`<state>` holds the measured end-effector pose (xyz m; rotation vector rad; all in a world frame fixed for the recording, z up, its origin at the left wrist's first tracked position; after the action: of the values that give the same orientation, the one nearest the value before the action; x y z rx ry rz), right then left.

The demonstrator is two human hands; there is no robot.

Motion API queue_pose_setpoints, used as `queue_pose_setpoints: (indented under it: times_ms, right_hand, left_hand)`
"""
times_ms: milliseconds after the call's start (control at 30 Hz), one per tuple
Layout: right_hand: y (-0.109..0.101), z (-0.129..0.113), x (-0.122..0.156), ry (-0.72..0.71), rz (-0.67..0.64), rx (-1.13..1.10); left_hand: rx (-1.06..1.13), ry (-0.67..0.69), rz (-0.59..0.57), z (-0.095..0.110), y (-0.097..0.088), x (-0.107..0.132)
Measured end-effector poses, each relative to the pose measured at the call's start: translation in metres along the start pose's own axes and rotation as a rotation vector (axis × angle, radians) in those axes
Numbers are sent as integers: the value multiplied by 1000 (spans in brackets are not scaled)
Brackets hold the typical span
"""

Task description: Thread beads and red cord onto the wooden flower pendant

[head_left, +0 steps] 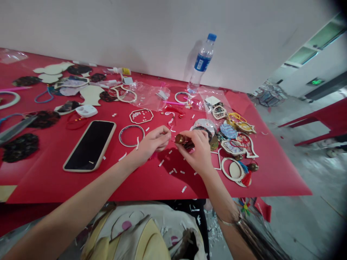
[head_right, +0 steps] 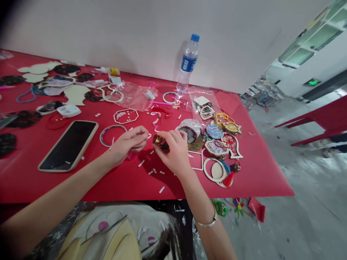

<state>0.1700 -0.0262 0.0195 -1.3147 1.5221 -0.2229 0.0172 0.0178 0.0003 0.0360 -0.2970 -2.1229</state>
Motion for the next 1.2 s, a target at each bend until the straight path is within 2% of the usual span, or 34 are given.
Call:
queue_pose_setpoints:
  times_ms: [100, 200, 267, 500, 700, 867, 1033, 1100, 1200]
  right_hand:
    - [-4, 1, 1, 12, 47, -41]
    - [-3, 3, 2, 7, 45, -54]
    - [-2, 3, 2, -6, 53, -54]
    - [2, 4, 2, -50, 50, -43]
    - [7, 5, 3, -76, 19, 65]
    - [9, 4, 4, -102, 15, 156]
    - [10, 1, 4, -128, 15, 144]
    - [10, 0, 3, -98, 22, 105]
    - [8, 1, 3, -30, 38, 65]
  left_hand:
    - [-222, 126, 90, 7, -3, 4]
    - [-503, 232, 133, 13, -1, 9]
    - [-617, 278, 158, 15, 2, 12]
    - [-760, 393, 316, 18, 4, 18]
    - [-942, 379, 334, 17, 5, 18]
    - [-1055, 421, 309, 10, 4, 17]
    - [-971, 360, 340, 11, 3, 16]
    - [-812, 323, 332, 13, 3, 15]
    - [-460, 250, 247, 12, 3, 12]
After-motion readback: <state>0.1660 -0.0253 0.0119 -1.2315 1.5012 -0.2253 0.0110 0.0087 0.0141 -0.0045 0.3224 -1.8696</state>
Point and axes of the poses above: each hand's wrist, its own x-axis away from the middle knuckle, its own y-axis out of the palm, z = x × y, the point moved 3 cm from there along -x, towards the middle knuckle, and after that the axes turned 1 degree about x, right-handed, at the moved point
